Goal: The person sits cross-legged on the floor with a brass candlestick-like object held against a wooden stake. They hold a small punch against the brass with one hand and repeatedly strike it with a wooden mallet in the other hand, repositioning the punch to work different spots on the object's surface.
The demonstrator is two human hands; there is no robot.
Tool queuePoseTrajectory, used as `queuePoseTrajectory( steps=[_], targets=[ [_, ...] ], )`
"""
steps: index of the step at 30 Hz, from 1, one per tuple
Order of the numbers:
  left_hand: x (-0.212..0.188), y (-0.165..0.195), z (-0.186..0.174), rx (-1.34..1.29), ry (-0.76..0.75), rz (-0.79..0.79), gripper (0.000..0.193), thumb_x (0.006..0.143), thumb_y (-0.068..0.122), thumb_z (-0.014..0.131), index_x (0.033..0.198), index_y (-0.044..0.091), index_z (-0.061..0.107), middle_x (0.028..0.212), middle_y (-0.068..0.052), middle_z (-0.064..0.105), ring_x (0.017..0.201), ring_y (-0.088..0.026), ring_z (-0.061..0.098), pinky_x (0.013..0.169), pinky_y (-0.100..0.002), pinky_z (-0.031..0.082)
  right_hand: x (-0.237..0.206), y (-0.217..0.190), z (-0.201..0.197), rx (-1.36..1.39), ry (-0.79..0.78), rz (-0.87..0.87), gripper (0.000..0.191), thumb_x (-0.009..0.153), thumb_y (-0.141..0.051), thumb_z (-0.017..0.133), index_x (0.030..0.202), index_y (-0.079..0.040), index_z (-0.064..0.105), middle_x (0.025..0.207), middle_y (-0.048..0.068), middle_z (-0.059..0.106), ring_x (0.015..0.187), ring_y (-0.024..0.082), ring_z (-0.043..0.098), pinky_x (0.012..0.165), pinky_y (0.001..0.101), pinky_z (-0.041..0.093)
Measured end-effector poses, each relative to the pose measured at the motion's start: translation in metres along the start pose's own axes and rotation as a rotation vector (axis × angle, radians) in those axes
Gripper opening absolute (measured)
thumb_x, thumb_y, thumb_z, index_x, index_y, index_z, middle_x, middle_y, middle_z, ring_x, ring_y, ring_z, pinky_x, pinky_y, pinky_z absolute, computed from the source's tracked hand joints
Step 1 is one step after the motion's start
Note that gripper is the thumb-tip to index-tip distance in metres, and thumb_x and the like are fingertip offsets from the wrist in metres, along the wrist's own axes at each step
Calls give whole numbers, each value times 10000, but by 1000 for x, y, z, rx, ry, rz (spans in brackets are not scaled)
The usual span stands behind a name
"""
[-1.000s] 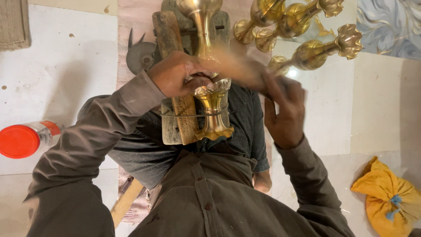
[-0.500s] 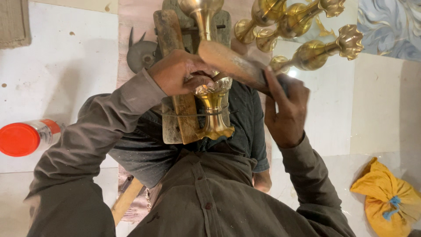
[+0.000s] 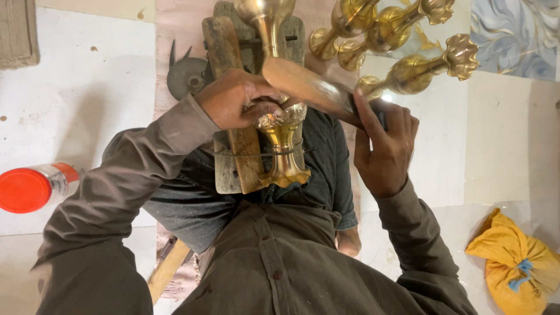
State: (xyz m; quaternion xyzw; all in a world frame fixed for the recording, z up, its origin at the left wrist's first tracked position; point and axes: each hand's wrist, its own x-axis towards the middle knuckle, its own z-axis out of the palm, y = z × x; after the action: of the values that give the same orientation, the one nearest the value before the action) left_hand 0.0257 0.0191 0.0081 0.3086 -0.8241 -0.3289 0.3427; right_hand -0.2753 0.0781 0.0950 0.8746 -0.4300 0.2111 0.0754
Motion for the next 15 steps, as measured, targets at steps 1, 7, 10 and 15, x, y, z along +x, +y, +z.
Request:
queuePoseTrajectory(
  steps=[1, 7, 10, 15],
  targets=[
    [0, 0, 1, -26, 31, 43, 376, 916, 61, 775, 1285, 73, 702, 1139, -149, 770, 874, -219, 778, 801, -325, 651, 0, 0, 0, 183, 26, 61, 610, 954, 58, 682, 1527, -88, 530, 1220, 123, 588, 1073, 267, 590, 918, 427, 479],
    [2, 2, 1, -103, 39, 48, 442, 916, -30, 726, 1348, 36, 658, 1180, -173, 750, 958, -211, 784, 887, -315, 653, 1, 5, 4, 105, 14, 22, 595, 958, 82, 689, 1517, -62, 546, 1222, 123, 596, 1073, 289, 602, 883, 438, 513],
    [4, 3, -1, -96, 34, 46, 442, 891, -17, 743, 1325, 33, 672, 1161, -172, 758, 942, -216, 784, 869, -320, 648, -1, 7, 5, 360, 59, 140, 609, 992, 96, 638, 1568, -44, 499, 1279, 175, 556, 1170, 308, 610, 958, 389, 562],
    [2, 4, -4, -9, -13, 2, 294, 916, 104, 802, 1197, 60, 729, 1116, -154, 774, 927, -224, 788, 852, -339, 646, -2, 4, 2, 47, 52, 58, 613, 922, 87, 690, 1497, -82, 561, 1208, 129, 594, 1100, 328, 603, 912, 484, 484]
  ],
)
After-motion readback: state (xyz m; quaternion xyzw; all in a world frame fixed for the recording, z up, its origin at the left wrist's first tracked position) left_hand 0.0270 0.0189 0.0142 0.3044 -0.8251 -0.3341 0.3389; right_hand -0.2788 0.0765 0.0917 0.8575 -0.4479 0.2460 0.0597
